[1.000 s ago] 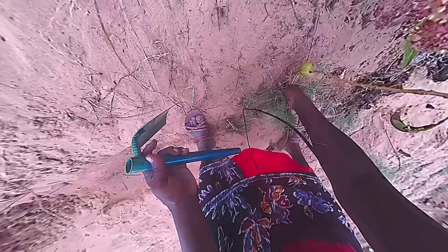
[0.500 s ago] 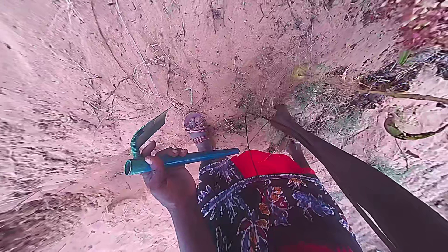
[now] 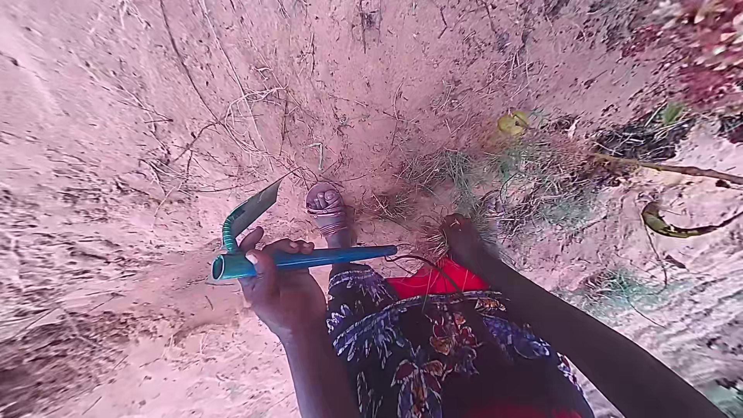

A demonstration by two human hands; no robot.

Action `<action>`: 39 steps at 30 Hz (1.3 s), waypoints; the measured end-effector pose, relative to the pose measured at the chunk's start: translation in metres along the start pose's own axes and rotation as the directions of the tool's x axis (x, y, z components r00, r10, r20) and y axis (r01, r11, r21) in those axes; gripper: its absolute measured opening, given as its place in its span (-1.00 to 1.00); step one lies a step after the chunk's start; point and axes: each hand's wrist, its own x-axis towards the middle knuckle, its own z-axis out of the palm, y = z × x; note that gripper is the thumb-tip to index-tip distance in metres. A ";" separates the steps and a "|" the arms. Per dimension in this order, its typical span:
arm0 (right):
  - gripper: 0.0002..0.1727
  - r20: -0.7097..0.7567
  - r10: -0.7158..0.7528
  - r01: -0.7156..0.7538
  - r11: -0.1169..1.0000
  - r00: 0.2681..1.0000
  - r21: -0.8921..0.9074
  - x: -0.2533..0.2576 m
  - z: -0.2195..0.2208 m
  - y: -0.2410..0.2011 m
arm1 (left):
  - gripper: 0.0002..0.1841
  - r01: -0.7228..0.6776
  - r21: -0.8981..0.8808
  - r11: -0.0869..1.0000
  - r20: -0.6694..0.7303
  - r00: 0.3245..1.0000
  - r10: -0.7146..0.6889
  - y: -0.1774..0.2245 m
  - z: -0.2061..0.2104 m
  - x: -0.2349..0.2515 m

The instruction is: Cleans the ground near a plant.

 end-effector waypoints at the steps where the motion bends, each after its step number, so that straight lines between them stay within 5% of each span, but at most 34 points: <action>1: -0.44 -0.060 -0.052 0.053 0.999 0.997 0.010 0.003 -0.016 -0.011 | -0.68 -0.001 0.000 1.000 -0.001 1.000 0.001 0.000 0.000 0.000; 4: -0.41 -0.284 -0.066 0.073 0.997 0.956 0.017 0.027 -0.051 -0.032 | -0.67 -0.004 -0.002 1.000 -0.008 1.000 0.004 0.001 0.000 -0.001; 7: -0.23 -0.488 0.235 -0.132 0.963 0.841 0.235 0.072 -0.081 -0.030 | -0.66 -0.008 0.000 1.000 -0.012 1.000 0.008 0.002 0.001 0.000; 11: 0.03 -0.400 0.634 -0.294 0.710 0.662 0.640 0.110 -0.105 -0.013 | -0.65 0.001 -0.009 1.000 -0.011 1.000 -0.002 0.002 0.002 0.001; 13: -0.02 -0.345 0.648 -0.267 0.656 0.679 0.706 0.117 -0.100 -0.006 | -0.64 0.007 -0.007 1.000 -0.011 1.000 -0.007 0.003 0.001 0.002; 17: -0.48 -0.209 0.649 -0.170 0.471 0.732 0.866 0.134 -0.079 0.013 | -0.65 0.017 -0.016 1.000 -0.025 1.000 -0.018 0.008 0.002 0.003; 21: -0.37 -0.176 0.644 -0.327 0.581 0.744 0.746 0.126 -0.092 0.008 | -0.66 0.006 -0.040 0.999 -0.034 0.999 -0.008 0.012 0.001 0.008; 23: -0.32 -0.170 0.634 -0.275 0.540 0.754 0.795 0.124 -0.090 0.011 | -0.65 0.006 -0.044 0.999 -0.040 0.999 -0.008 0.015 -0.002 0.008; 28: -0.48 -0.160 0.685 0.157 0.067 0.711 0.985 0.126 -0.069 0.013 | -0.63 0.016 -0.025 1.000 -0.043 0.999 -0.017 0.017 -0.006 0.011; 30: -0.55 -0.007 0.659 0.135 -0.144 0.752 0.980 0.117 -0.072 0.018 | -0.64 0.018 -0.020 1.000 -0.046 0.999 -0.018 0.017 -0.006 0.012; 32: -0.65 0.103 0.609 0.060 -0.242 0.786 0.968 0.112 -0.078 0.025 | -0.64 0.018 -0.017 1.000 -0.039 0.999 -0.018 0.017 -0.005 0.011; 36: -0.56 0.114 0.674 0.073 -0.243 0.730 0.967 0.103 -0.080 0.015 | -0.65 0.012 -0.010 1.000 -0.025 1.000 -0.012 0.015 -0.004 0.009; 39: -0.50 -0.043 0.691 0.097 -0.040 0.722 0.994 0.108 -0.072 0.014 | -0.65 0.011 -0.001 1.000 -0.019 1.000 -0.011 0.013 -0.004 0.008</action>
